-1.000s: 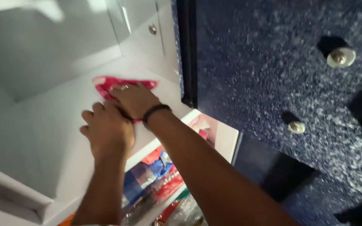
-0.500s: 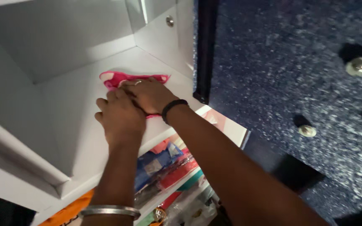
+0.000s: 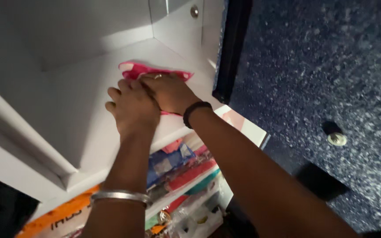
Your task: The person wipes the interior surfaces of a white closet shelf using a pink cloth. They reach into the shelf, wipe the bottom and side panels, and continue cleaning different sections of the empty shelf space.
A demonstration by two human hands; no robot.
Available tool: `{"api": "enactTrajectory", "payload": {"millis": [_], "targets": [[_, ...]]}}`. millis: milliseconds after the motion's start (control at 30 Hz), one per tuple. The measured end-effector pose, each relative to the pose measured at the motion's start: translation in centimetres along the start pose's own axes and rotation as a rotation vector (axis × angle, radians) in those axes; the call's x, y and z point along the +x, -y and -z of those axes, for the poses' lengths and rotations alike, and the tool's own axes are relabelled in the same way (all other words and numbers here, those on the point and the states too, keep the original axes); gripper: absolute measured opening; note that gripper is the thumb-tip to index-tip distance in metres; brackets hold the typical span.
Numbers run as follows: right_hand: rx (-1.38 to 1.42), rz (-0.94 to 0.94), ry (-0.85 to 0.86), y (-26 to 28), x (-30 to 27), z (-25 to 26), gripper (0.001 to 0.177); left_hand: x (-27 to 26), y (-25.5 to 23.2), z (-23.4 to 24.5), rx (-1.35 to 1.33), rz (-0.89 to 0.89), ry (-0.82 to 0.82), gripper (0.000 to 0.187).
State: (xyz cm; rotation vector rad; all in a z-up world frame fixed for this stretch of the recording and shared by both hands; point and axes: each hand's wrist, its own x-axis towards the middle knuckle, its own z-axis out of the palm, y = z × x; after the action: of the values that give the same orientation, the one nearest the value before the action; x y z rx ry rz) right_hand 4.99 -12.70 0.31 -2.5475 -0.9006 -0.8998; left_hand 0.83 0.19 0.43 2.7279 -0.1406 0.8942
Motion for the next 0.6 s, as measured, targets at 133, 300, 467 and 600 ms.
{"api": "enactTrajectory", "payload": {"millis": [133,300,467,600], "targets": [[0.090,-0.074,0.022,-0.5,-1.6,-0.6,0.031,-0.8,-0.4,-0.4,0.015,0.017,0.047,0.040],[0.116,-0.049,0.032,-1.9,0.3,-1.5,0.031,0.2,-0.1,-0.8,0.047,0.047,0.003,0.043],[0.043,-0.101,0.117,-2.8,1.9,-2.0,0.037,-0.1,-0.4,-1.1,0.024,0.090,0.026,0.043],[0.086,-0.218,0.209,-1.8,2.4,-1.7,0.040,0.0,-0.3,0.1,0.034,0.120,0.088,0.040]]}}
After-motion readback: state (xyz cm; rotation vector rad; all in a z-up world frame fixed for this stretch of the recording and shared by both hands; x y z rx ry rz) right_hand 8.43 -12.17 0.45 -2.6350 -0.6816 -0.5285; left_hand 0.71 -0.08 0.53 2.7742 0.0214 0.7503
